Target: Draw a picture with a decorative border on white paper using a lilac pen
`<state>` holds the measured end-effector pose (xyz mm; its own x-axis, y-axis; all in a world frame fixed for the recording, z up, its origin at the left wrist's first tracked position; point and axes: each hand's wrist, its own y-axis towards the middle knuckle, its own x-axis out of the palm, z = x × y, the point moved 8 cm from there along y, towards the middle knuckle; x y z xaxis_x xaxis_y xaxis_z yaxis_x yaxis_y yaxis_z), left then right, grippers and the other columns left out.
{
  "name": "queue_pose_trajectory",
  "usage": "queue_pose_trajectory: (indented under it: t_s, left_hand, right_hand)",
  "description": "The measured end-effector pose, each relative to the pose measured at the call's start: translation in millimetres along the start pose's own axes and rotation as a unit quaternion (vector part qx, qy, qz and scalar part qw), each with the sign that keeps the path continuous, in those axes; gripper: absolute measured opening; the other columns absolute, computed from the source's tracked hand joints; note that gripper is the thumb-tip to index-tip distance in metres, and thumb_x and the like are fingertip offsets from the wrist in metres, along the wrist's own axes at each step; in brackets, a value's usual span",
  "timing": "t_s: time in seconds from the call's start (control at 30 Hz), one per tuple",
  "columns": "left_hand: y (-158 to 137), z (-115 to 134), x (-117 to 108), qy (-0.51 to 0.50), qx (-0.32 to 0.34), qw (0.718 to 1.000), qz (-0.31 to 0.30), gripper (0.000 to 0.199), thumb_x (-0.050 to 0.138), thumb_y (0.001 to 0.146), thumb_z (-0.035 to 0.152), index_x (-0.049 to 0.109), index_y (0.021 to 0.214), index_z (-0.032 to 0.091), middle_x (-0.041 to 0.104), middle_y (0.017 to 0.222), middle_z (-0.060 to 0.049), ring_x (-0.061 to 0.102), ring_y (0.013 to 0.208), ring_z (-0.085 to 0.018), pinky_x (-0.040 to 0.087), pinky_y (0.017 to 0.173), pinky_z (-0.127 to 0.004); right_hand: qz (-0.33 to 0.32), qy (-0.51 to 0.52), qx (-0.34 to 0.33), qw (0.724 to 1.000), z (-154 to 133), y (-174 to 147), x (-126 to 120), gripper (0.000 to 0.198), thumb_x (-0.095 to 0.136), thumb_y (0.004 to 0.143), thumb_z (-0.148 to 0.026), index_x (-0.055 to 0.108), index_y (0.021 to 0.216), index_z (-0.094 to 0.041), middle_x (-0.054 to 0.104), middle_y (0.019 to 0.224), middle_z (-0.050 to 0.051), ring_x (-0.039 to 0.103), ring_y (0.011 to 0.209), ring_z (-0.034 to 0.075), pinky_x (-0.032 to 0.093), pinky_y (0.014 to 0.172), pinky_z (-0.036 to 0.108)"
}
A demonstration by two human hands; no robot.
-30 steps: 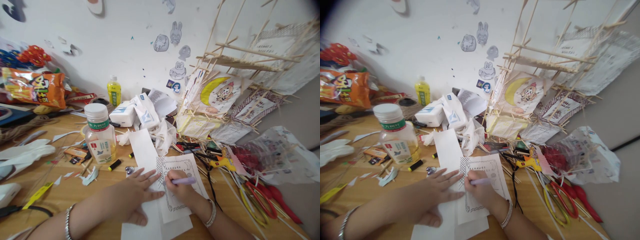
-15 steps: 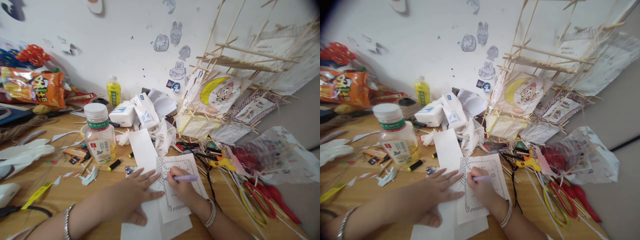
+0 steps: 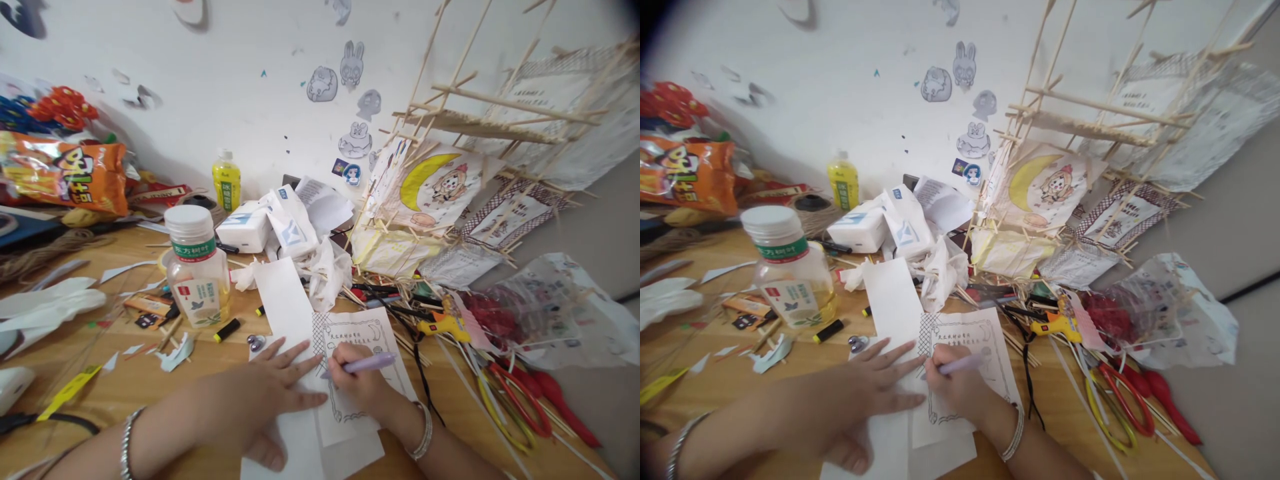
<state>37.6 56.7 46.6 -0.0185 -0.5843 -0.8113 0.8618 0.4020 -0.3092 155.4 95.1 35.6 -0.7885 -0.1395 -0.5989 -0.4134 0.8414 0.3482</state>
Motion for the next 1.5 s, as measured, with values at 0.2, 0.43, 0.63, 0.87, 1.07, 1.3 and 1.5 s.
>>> queue_pose_trajectory:
  t_s: [0.2, 0.43, 0.63, 0.87, 1.07, 1.3, 1.5]
  left_hand:
    - [1.9, -1.8, 1.4, -0.004, 0.009, 1.000, 0.020, 0.084, 0.079, 0.070, 0.036, 0.036, 0.141, 0.036, 0.012, 0.154, -0.012, 0.004, 0.138, -0.041, 0.005, 0.105, -0.068]
    - [0.6, 1.4, 0.4, 0.016, -0.008, 1.000, -0.006, 0.084, 0.078, 0.072, 0.031, 0.033, 0.142, 0.036, 0.009, 0.153, -0.012, 0.003, 0.139, -0.039, 0.006, 0.106, -0.067]
    - [0.3, 3.8, -2.8, 0.018, -0.009, 1.000, -0.004, 0.083, 0.078, 0.071, 0.032, 0.035, 0.141, 0.036, 0.011, 0.154, -0.012, 0.005, 0.138, -0.040, 0.008, 0.106, -0.067]
    - [0.8, 1.1, -1.5, 0.003, -0.002, 1.000, 0.012, 0.083, 0.079, 0.070, 0.031, 0.036, 0.141, 0.037, 0.012, 0.154, -0.011, 0.006, 0.139, -0.040, 0.006, 0.106, -0.067]
    - [1.1, -0.3, -0.5, -0.007, 0.011, 1.000, 0.025, 0.081, 0.078, 0.071, 0.034, 0.038, 0.141, 0.037, 0.013, 0.154, -0.010, 0.006, 0.139, -0.041, 0.005, 0.106, -0.068]
    - [0.0, 3.0, -2.2, 0.031, -0.014, 0.999, -0.009, 0.081, 0.076, 0.073, 0.036, 0.034, 0.142, 0.037, 0.012, 0.154, -0.011, 0.004, 0.139, -0.040, 0.008, 0.107, -0.066]
    - [1.0, 2.4, -0.8, 0.040, -0.009, 0.999, -0.012, 0.083, 0.076, 0.073, 0.037, 0.033, 0.143, 0.036, 0.012, 0.154, -0.013, 0.004, 0.139, -0.040, 0.009, 0.106, -0.066]
  right_hand:
    - [-0.034, -0.024, -0.032, 0.999, -2.3, -1.7, 8.3, 0.031, 0.044, 0.083, -0.022, 0.029, 0.055, -0.022, 0.036, 0.050, -0.006, 0.039, 0.048, 0.011, 0.028, 0.049, 0.025]
    - [-0.054, -0.051, -0.045, 0.996, -8.2, -1.6, 9.7, 0.030, 0.043, 0.083, -0.022, 0.029, 0.056, -0.022, 0.038, 0.050, -0.005, 0.041, 0.050, 0.012, 0.028, 0.051, 0.025]
    - [-0.033, -0.062, -0.019, 0.997, -3.8, -2.0, 5.4, 0.033, 0.042, 0.084, -0.022, 0.026, 0.056, -0.022, 0.036, 0.050, -0.006, 0.038, 0.049, 0.011, 0.028, 0.050, 0.025]
    - [-0.035, -0.056, -0.039, 0.997, -6.4, -1.5, 6.7, 0.033, 0.042, 0.083, -0.021, 0.024, 0.056, -0.022, 0.033, 0.050, -0.006, 0.037, 0.049, 0.011, 0.026, 0.050, 0.026]
    - [-0.005, -0.038, -0.009, 0.999, -2.4, 0.0, 0.9, 0.031, 0.043, 0.083, -0.020, 0.026, 0.057, -0.022, 0.035, 0.051, -0.006, 0.036, 0.049, 0.011, 0.026, 0.048, 0.024]
    - [0.015, -0.039, 0.001, 0.999, -3.2, 1.7, -1.9, 0.032, 0.043, 0.083, -0.020, 0.023, 0.057, -0.022, 0.030, 0.051, -0.007, 0.032, 0.047, 0.010, 0.024, 0.047, 0.024]
    - [-0.004, -0.018, -0.011, 1.000, -3.6, 1.2, 1.1, 0.033, 0.043, 0.083, -0.022, 0.024, 0.056, -0.022, 0.032, 0.051, -0.006, 0.033, 0.048, 0.010, 0.025, 0.047, 0.024]
